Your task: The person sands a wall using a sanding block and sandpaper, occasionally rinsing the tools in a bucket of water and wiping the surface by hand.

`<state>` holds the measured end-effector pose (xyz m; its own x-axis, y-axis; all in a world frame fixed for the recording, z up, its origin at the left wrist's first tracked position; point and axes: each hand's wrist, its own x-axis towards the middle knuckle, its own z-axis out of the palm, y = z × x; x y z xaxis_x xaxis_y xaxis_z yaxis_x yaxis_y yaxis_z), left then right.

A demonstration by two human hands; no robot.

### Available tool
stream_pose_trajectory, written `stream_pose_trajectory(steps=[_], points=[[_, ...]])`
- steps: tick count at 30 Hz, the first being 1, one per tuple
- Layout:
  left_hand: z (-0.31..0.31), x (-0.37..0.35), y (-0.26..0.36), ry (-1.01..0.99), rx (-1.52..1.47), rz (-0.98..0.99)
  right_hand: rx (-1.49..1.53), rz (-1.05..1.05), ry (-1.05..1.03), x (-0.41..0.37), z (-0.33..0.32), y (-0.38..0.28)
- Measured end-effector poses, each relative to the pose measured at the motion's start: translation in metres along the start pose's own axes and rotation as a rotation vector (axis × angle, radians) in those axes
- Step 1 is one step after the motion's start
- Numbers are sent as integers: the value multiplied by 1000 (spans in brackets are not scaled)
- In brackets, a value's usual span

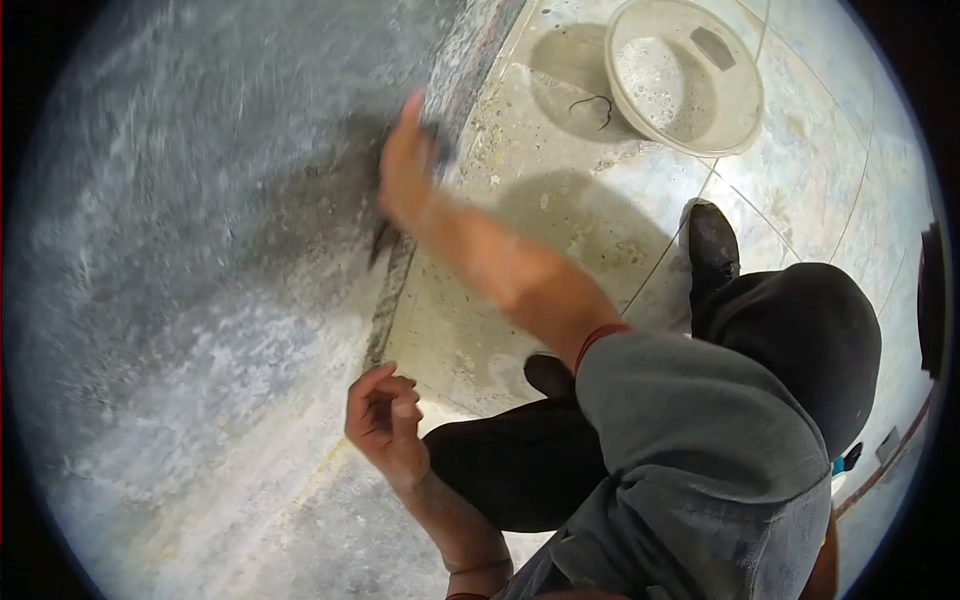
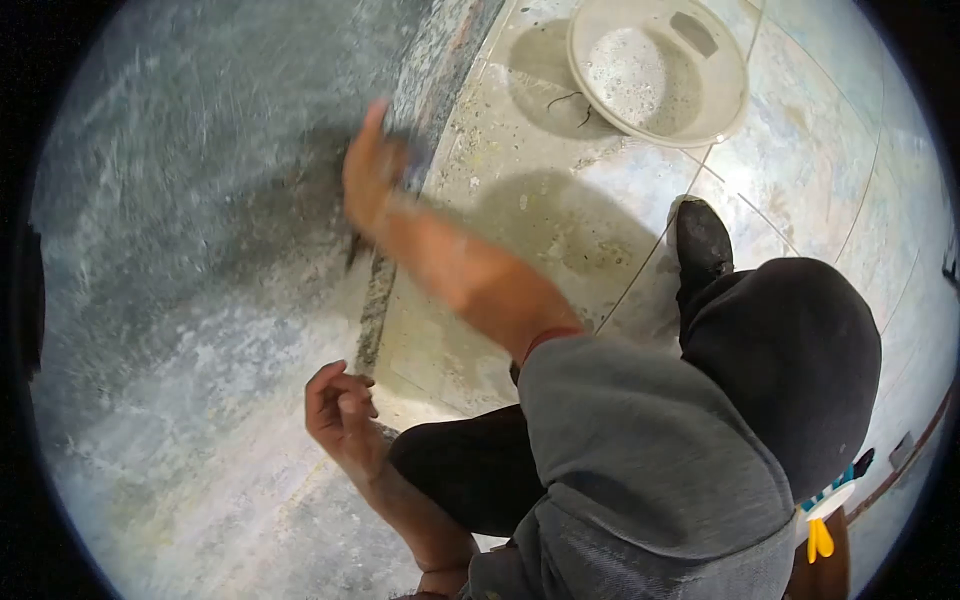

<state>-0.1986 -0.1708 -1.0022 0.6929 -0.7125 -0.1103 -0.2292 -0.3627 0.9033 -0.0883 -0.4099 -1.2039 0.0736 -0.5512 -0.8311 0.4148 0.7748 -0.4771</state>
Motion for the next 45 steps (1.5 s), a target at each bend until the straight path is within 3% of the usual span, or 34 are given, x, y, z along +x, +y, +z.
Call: stream_pose_trajectory(steps=[3,4,5,7,9,10,11,12,14,15,17,19,21,24,26,27,29,31,33,34,36,38,41,43,45], points=[[-17,-16,-7,37,-8,55,49,-323,-88,-7,-31,-115],[-21,-19,-7,16,-15,101,-11,-547,-85,15,-26,-125],[-26,-19,-8,-12,0,119,-17,-538,-93,22,-21,-112],[-24,-12,-5,-3,-57,140,-181,-714,29,39,-20,-73],[-14,1,1,-46,-187,210,-73,-635,-40,-3,-18,-8],[-9,6,1,-59,-192,225,-326,-515,19,-25,-15,37],[-5,11,-1,-63,-216,221,-226,-372,-82,-56,-19,71],[-1,15,-4,-68,-240,214,-132,-392,-144,-84,-25,105],[4,21,-7,-35,-238,187,-536,-125,-254,-104,-40,150],[4,24,-8,26,-243,168,-535,-123,-268,-100,-45,154],[-3,24,-4,71,-250,161,-68,83,-407,-77,-72,150],[-8,23,-1,172,-272,153,384,157,-405,-38,-90,140],[-13,18,9,224,-274,158,492,402,-777,-73,-130,16],[-8,15,21,246,-344,177,504,282,-879,-58,-132,-29],[0,20,27,245,-101,102,525,297,-823,-63,-128,-50],[2,23,30,201,-130,105,510,300,-859,-67,-124,-57],[17,36,65,210,-27,94,591,393,-1139,-83,-118,-70],[25,56,80,213,92,43,451,342,-1214,-103,-117,-82],[27,80,82,273,-111,-268,358,296,-1252,-139,-117,-94],[23,83,67,274,-114,-268,355,296,-1253,-141,-114,-96],[15,95,22,181,-286,-175,-484,-318,-1357,-131,-112,-102],[14,95,23,313,-371,-166,-710,-500,-1315,-120,-117,-100],[6,110,-3,190,-366,-103,-461,-357,-1359,-123,-126,-100],[9,117,-14,-90,-666,-245,-288,-432,-1498,-138,-137,-106],[33,109,-18,-128,-632,-332,-132,-310,-1422,-136,-138,-103]])
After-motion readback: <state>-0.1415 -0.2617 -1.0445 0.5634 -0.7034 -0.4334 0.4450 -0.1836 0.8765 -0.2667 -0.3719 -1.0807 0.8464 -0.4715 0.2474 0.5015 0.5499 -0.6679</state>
